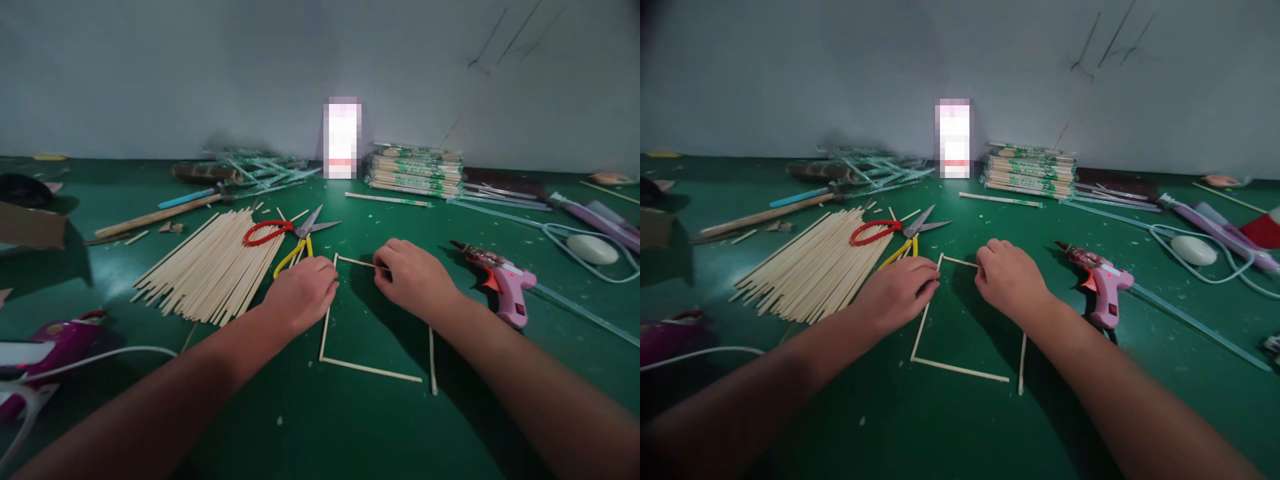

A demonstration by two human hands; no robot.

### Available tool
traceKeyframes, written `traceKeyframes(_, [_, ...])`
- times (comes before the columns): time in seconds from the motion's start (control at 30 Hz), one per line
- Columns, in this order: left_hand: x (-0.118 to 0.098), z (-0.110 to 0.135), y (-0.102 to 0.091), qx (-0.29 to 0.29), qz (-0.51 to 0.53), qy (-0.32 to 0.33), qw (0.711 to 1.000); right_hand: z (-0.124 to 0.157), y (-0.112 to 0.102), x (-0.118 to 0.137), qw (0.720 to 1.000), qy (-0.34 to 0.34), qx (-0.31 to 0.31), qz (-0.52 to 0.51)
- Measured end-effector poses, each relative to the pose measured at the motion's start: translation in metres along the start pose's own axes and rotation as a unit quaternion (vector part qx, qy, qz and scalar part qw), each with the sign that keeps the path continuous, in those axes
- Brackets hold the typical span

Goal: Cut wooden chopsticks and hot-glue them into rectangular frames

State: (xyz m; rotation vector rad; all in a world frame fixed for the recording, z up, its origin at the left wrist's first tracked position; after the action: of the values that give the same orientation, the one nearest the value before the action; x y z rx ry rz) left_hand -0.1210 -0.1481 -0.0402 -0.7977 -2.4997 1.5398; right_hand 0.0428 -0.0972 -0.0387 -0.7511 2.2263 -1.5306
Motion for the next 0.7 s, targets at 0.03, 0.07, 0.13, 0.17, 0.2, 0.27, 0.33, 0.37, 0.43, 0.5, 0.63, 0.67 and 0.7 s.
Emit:
traceKeyframes(0.03, [0.0,0.0002,0.0,-0.001,0.0,0.0,1.0,0.0002,-0.0001,-0.0012,1.0,0.006,0.001,-0.006])
traceKeyframes(0.07, [0.0001,0.0003,0.0001,-0.001,0.0,0.0,1.0,0.0002,0.0,-0.0024,1.0,0.013,0.003,-0.012])
traceKeyframes(0.13, [0.0003,0.0008,0.0004,-0.001,0.001,-0.001,1.0,-0.0002,0.0009,-0.0049,0.999,0.028,0.009,-0.027])
traceKeyframes(0.17, [0.0004,0.001,0.0006,-0.001,0.001,-0.001,1.0,-0.0005,0.0016,-0.006,0.999,0.035,0.012,-0.035])
traceKeyframes(0.2, [0.0005,0.0013,0.0007,0.0,0.001,-0.001,1.0,-0.0007,0.0023,-0.007,0.998,0.042,0.014,-0.044])
traceKeyframes(0.27, [0.0006,0.0016,0.0011,0.004,0.0,-0.002,1.0,-0.0009,0.0034,-0.0086,0.997,0.051,0.017,-0.061])
traceKeyframes(0.33, [0.0006,0.0015,0.001,0.004,-0.001,-0.001,1.0,-0.0003,0.0033,-0.0096,0.996,0.056,0.017,-0.07])
traceKeyframes(0.37, [0.0006,0.0013,0.0011,0.003,-0.001,0.0,1.0,0.0002,0.0027,-0.0099,0.996,0.057,0.017,-0.069])
traceKeyframes(0.43, [0.0007,0.0009,0.0013,0.003,0.001,0.0,1.0,0.0014,0.0005,-0.0103,0.997,0.061,0.019,-0.052])
traceKeyframes(0.5, [0.001,0.0006,0.0017,0.005,0.003,-0.002,1.0,0.0025,-0.0019,-0.0105,0.997,0.07,0.031,-0.026])
traceKeyframes(0.63, [0.0014,0.0005,0.0018,0.009,0.006,-0.009,1.0,0.004,-0.0035,-0.0101,0.992,0.096,0.081,0.003])
traceKeyframes(0.67, [0.0016,0.0005,0.0016,0.011,0.007,-0.012,1.0,0.0041,-0.0036,-0.0102,0.991,0.102,0.088,0.005])
traceKeyframes(0.7, [0.0017,0.0004,0.0013,0.012,0.008,-0.015,1.0,0.0039,-0.0037,-0.0103,0.99,0.106,0.088,0.007])
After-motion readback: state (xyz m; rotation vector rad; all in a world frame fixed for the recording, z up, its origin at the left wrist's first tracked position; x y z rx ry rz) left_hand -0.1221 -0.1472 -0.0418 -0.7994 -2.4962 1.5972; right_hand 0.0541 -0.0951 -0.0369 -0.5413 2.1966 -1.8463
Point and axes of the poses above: each hand's wrist, its own z-axis away from the middle knuckle, its own y-axis out of the palm, x = y × z, the point moved 4 cm from there along -z, towards the middle knuckle, and after that the axes turned 15 degrees about -x, right-handed, at the moved point
